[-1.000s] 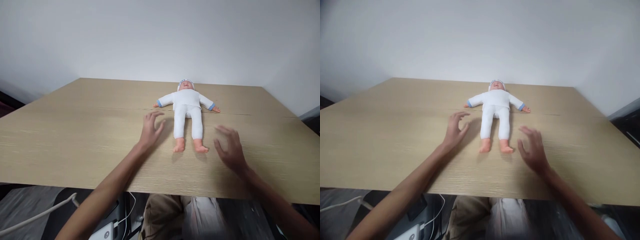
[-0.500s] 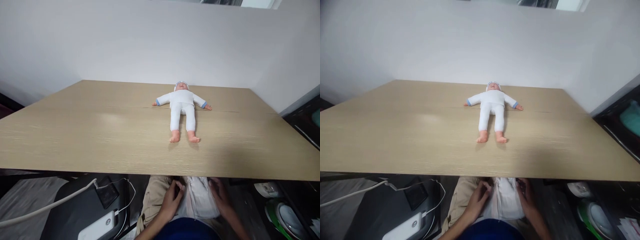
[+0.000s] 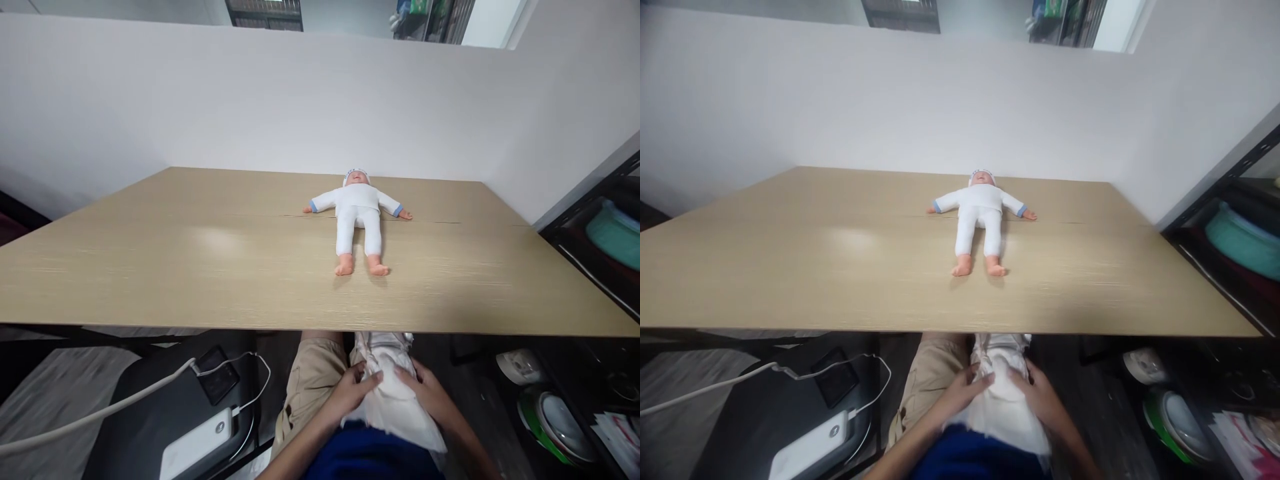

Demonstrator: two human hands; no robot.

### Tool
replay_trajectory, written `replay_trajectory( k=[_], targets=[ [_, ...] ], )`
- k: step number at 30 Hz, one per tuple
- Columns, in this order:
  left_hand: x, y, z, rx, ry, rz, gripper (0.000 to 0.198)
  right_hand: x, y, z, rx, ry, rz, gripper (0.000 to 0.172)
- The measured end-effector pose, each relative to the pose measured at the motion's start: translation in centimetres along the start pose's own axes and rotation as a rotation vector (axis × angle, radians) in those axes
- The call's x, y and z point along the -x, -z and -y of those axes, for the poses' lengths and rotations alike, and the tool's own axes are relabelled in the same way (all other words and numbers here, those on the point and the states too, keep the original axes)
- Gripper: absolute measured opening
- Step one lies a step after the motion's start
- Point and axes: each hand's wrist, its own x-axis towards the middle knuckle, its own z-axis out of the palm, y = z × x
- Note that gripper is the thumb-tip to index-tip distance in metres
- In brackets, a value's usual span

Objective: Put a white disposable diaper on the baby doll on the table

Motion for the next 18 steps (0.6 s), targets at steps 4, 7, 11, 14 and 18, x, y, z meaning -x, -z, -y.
replay_trajectory(
  k=[4, 7, 11, 14, 18],
  targets=[
    [6.5, -0.8, -2.1, 0.003, 0.042, 0.171, 0.071, 5.9, 0.5, 2.6, 0.045, 0.019, 0.160, 0.083],
    [11.0, -1.2, -3.7, -0.075, 0.024, 0.140, 0.071, 9.7, 1.7, 3.6, 0.163, 0.041, 0.065, 0.083],
    [12.9, -1.3, -6.9, -0.239, -0.076, 0.031, 0.071, 10.8, 2.0, 6.4, 0.289, 0.150, -0.011, 0.084],
    [10.9, -1.1, -9.9, -0.262, -0.140, -0.044, 0.081, 7.9, 0.2, 10.0, 0.260, 0.301, 0.077, 0.070],
    [6.6, -0.2, -12.1, -0.172, -0.149, -0.112, 0.087, 2.1, -2.7, 12.3, 0.162, 0.396, 0.048, 0.055]
  ],
)
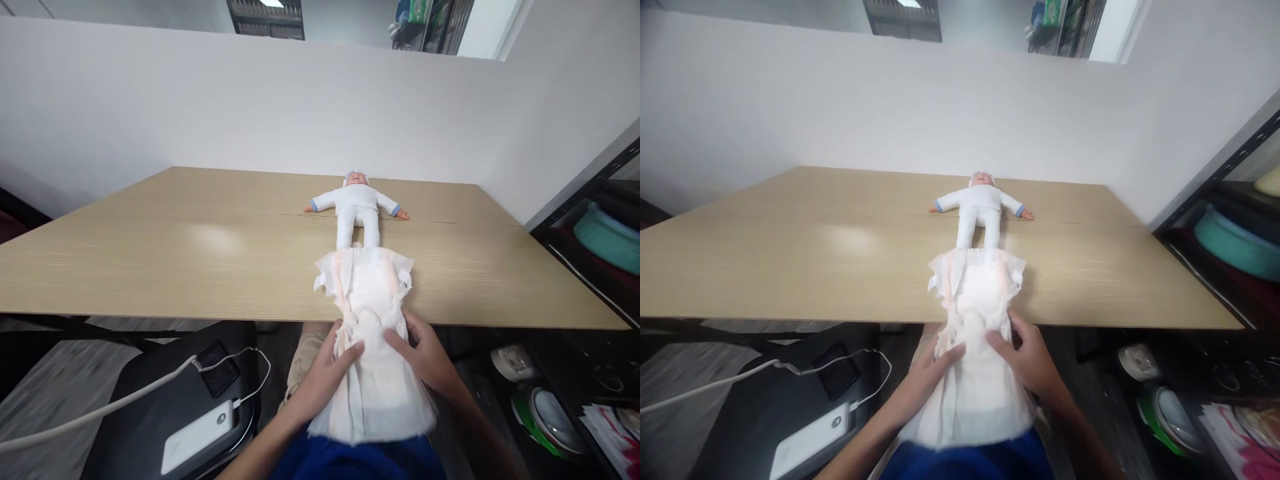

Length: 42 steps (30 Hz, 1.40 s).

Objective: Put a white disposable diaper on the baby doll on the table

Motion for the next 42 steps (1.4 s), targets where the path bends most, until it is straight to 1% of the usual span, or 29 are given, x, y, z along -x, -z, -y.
replay_trajectory(
  k=[2, 4, 7, 9, 10, 12, 15, 17, 19, 22, 24, 26, 28, 29, 32, 34, 36, 39, 42],
  targets=[
    [-1.6, 0.4, 1.0, 0.014, 0.026, -0.024, 0.086, -1.6, -0.7, -1.5, 0.017, 0.010, -0.048, 0.051],
    [-2.2, 1.0, 3.0, 0.029, 0.050, -0.020, 0.084, -1.8, -0.9, -3.2, 0.062, -0.001, -0.078, 0.050],
    [-1.8, 1.7, 6.3, 0.061, 0.071, -0.010, 0.079, -0.2, -0.9, -4.9, 0.159, -0.043, -0.099, 0.047],
    [-1.2, 1.9, 7.9, 0.071, 0.077, -0.030, 0.077, 1.1, -0.7, -5.1, 0.218, -0.058, -0.152, 0.045],
    [-0.9, 2.0, 8.5, 0.070, 0.080, -0.040, 0.076, 1.6, -0.7, -5.0, 0.251, -0.056, -0.199, 0.045],
    [-0.5, 1.9, 9.2, 0.061, 0.094, -0.042, 0.073, 2.2, -0.5, -4.7, 0.340, -0.022, -0.322, 0.044],
    [-0.6, 1.7, 9.9, 0.054, 0.110, -0.065, 0.073, 1.6, -0.2, -4.2, 0.495, 0.072, -0.477, 0.040],
    [-0.7, 1.4, 10.3, 0.057, 0.120, -0.096, 0.075, 0.4, 0.1, -4.1, 0.571, 0.158, -0.516, 0.036],
    [-0.7, 1.1, 10.6, 0.075, 0.137, -0.119, 0.076, -1.2, 0.7, -4.2, 0.642, 0.249, -0.521, 0.035],
    [-0.4, 0.9, 10.6, 0.119, 0.151, -0.145, 0.072, -4.3, 1.9, -4.7, 0.746, 0.333, -0.541, 0.045],
    [-0.2, 1.0, 10.4, 0.118, 0.152, -0.131, 0.070, -6.2, 2.7, -5.0, 0.784, 0.346, -0.525, 0.045],
    [-0.1, 1.1, 10.3, 0.098, 0.151, -0.107, 0.069, -7.7, 3.3, -5.1, 0.804, 0.343, -0.474, 0.039],
    [0.0, 1.2, 10.3, 0.091, 0.157, -0.088, 0.070, -8.6, 3.6, -4.9, 0.800, 0.324, -0.400, 0.031],
    [0.1, 1.2, 10.3, 0.099, 0.158, -0.098, 0.070, -8.8, 3.6, -4.6, 0.777, 0.309, -0.365, 0.029],
    [0.2, 1.0, 10.3, 0.109, 0.157, -0.127, 0.069, -8.7, 3.5, -3.5, 0.615, 0.250, -0.236, 0.031],
    [0.2, 0.9, 10.2, 0.091, 0.152, -0.128, 0.069, -8.3, 3.7, -2.6, 0.482, 0.167, -0.149, 0.036],
    [0.2, 0.9, 10.1, 0.065, 0.154, -0.126, 0.071, -8.0, 4.1, -2.0, 0.408, 0.078, -0.076, 0.041],
    [0.0, 0.9, 10.0, 0.044, 0.156, -0.165, 0.074, -7.8, 5.2, -1.5, 0.403, 0.026, -0.012, 0.043],
    [-0.1, 0.8, 9.5, 0.045, 0.176, -0.175, 0.077, -7.7, 6.5, -1.3, 0.379, -0.004, 0.002, 0.047]
  ],
)
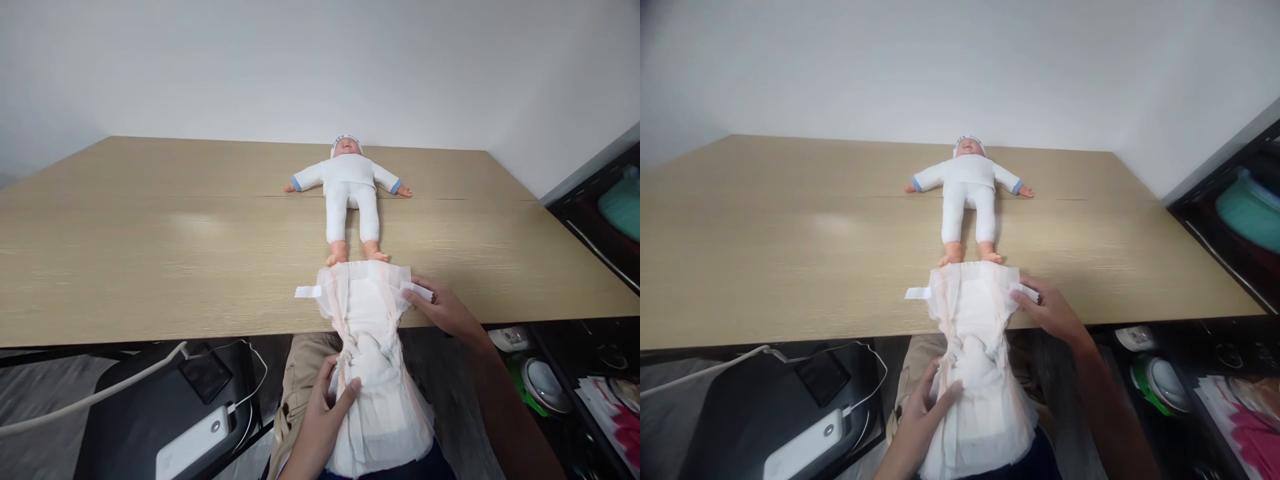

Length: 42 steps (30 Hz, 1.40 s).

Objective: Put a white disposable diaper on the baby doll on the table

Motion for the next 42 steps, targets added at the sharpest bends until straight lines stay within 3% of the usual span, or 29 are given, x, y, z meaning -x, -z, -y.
replay_trajectory(
  k=[4, 7, 12, 14, 16, 20, 24, 27, 29, 32, 34, 36, 38, 40, 42],
  targets=[
    [0.2, -0.2, -0.9, -0.009, 0.015, -0.002, 0.076, -0.1, 1.5, -1.1, 0.058, 0.005, -0.097, 0.057],
    [0.3, -0.3, -1.0, -0.019, 0.005, -0.011, 0.073, -0.2, 1.6, -1.8, 0.205, 0.013, -0.256, 0.051],
    [0.6, -0.4, 0.1, 0.010, 0.028, 0.001, 0.075, 1.1, -2.3, -0.3, 0.446, 0.212, -0.561, 0.042],
    [0.6, -0.5, 0.4, 0.028, 0.033, 0.023, 0.076, 2.0, -4.8, 1.5, 0.486, 0.340, -0.511, 0.043],
    [0.7, -0.7, 0.4, 0.027, 0.016, 0.025, 0.074, 2.5, -7.2, 3.1, 0.504, 0.430, -0.338, 0.049],
    [0.7, -1.2, 0.7, 0.015, -0.037, 0.029, 0.069, 1.6, -10.4, 4.4, 0.576, 0.407, -0.094, 0.068],
    [0.6, -0.8, 1.4, -0.025, -0.075, 0.010, 0.068, -0.1, -11.9, 3.6, 0.627, 0.353, -0.056, 0.074],
    [0.2, 0.8, 0.9, -0.242, -0.228, -0.055, 0.061, -0.4, -12.3, 3.1, 0.638, 0.374, -0.075, 0.073],
    [-0.4, 2.2, -0.6, -0.410, -0.458, -0.162, 0.053, -0.4, -12.4, 3.0, 0.646, 0.382, -0.078, 0.073],
    [-2.1, 4.2, -4.6, -0.636, -0.918, -0.291, 0.038, -0.3, -12.3, 3.1, 0.667, 0.380, -0.071, 0.073],
    [-4.4, 5.2, -8.1, -0.804, -1.206, -0.319, 0.035, -0.3, -12.3, 3.3, 0.685, 0.373, -0.074, 0.073],
    [-7.6, 5.7, -11.8, -1.006, -1.410, -0.264, 0.037, -0.3, -12.3, 3.4, 0.706, 0.364, -0.076, 0.072],
    [-11.5, 5.4, -15.3, -1.152, -1.498, -0.258, 0.043, -0.3, -12.3, 3.5, 0.728, 0.355, -0.076, 0.071],
    [-15.4, 4.5, -18.2, -1.339, -1.469, -0.209, 0.063, -0.3, -12.3, 3.6, 0.748, 0.349, -0.075, 0.070],
    [-18.5, 3.3, -20.2, -1.574, -1.426, -0.050, 0.090, -0.2, -12.3, 3.6, 0.762, 0.348, -0.080, 0.070]
  ],
)
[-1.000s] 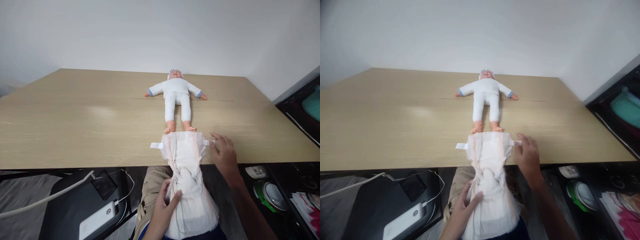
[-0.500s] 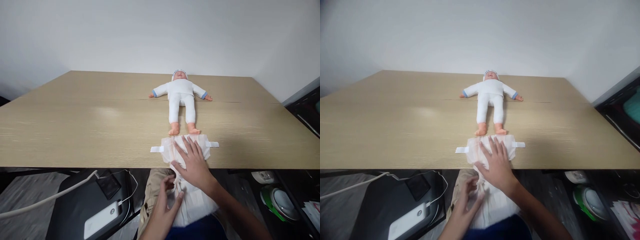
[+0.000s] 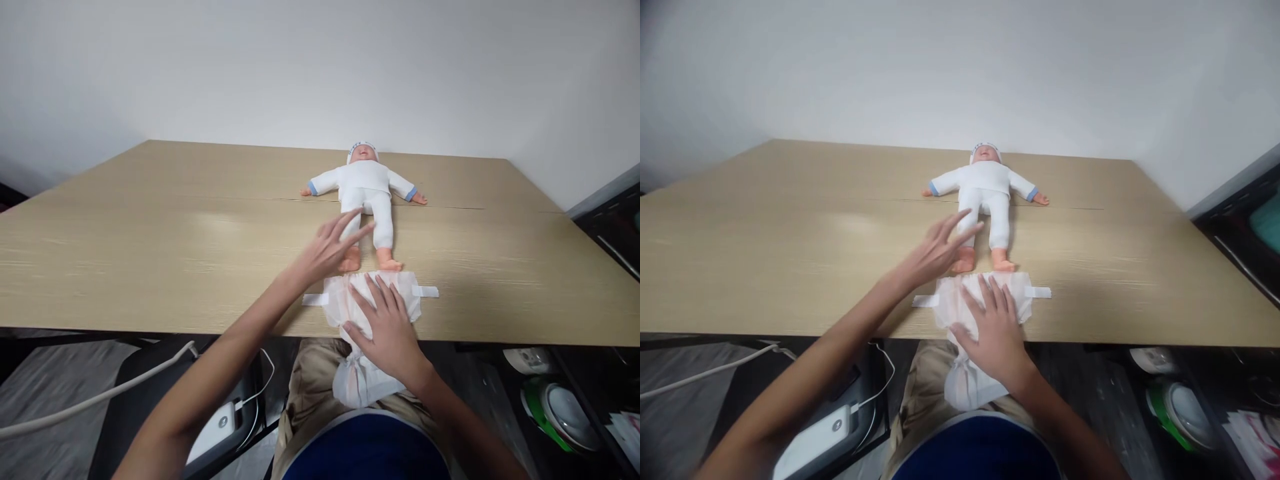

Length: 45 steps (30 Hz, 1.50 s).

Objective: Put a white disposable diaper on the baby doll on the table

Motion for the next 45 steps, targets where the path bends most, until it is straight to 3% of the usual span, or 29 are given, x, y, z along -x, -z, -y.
replay_trajectory(
  k=[3, 7, 10, 15, 19, 27, 34, 45],
  targets=[
    [-2.9, -1.6, 1.1, -0.055, -0.186, 0.214, 0.117, 0.1, -0.1, 0.0, 0.007, -0.002, -0.011, 0.073],
    [-4.4, -2.5, 1.1, -0.054, -0.337, 0.271, 0.114, 0.2, -0.3, 0.0, -0.006, 0.005, -0.018, 0.077],
    [-5.0, -3.1, 1.5, 0.013, -0.404, 0.265, 0.098, 0.3, -0.4, 0.0, -0.017, 0.010, -0.024, 0.077],
    [-6.0, -4.7, 2.2, 0.193, -0.480, 0.137, 0.032, 0.3, -0.3, 0.1, -0.043, 0.018, -0.034, 0.077],
    [-6.6, -5.4, 1.9, 0.252, -0.469, 0.045, 0.026, 0.2, -0.2, 0.1, -0.077, 0.005, -0.023, 0.078],
    [-8.9, -2.7, 2.4, 0.530, -0.412, 0.050, 0.029, -1.2, 0.7, -0.5, -0.100, 0.033, 0.112, 0.079],
    [-11.3, 0.8, 3.4, 0.725, -0.320, 0.105, 0.026, -5.5, 0.9, -2.0, -0.149, 0.047, 0.245, 0.071],
    [-13.0, 3.5, 5.1, 0.797, -0.271, 0.128, 0.027, -13.7, -0.3, -5.1, -0.079, 0.029, 0.118, 0.065]
  ],
)
